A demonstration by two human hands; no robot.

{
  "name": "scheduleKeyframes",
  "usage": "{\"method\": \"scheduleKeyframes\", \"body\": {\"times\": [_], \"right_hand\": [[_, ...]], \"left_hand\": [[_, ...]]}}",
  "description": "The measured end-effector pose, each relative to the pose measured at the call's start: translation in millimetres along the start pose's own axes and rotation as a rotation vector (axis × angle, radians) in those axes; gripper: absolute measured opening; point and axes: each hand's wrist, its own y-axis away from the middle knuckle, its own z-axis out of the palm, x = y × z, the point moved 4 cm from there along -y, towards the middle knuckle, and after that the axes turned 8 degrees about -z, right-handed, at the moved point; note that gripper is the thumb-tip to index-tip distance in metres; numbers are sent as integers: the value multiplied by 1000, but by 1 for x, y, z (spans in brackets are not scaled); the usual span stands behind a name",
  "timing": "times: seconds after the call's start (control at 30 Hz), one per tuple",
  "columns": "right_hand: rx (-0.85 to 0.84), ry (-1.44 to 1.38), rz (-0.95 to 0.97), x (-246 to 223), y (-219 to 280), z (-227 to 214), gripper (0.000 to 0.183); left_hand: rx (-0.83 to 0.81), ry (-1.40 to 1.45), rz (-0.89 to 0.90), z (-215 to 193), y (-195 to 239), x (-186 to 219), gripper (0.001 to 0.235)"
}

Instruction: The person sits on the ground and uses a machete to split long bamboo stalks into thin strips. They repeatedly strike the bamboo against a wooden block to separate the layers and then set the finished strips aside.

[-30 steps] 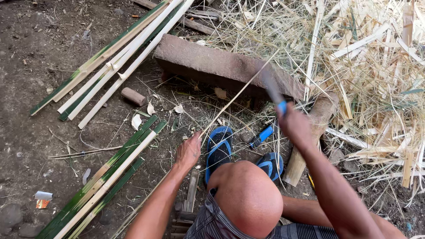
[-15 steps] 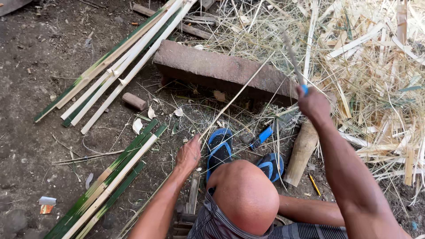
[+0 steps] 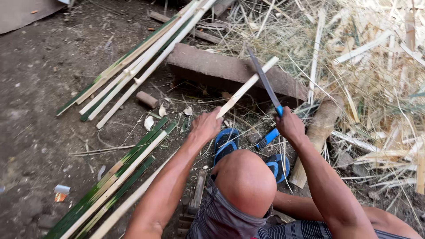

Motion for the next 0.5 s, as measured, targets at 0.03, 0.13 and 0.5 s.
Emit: {"method": "scheduleKeyframes", "body": {"times": [0.03,0.13,0.5], "right_hand": [[3,-14,-3,2,4,1,38],[45,12,-24,-2,8,-2,35],[-308,88,-443,-127,61,15,38]], "left_hand": [[32,-10,29,-4,1,2,45],[97,11,86,-4,1,-14,47],[-532,-226,-321,43,67,-250,64]]}}
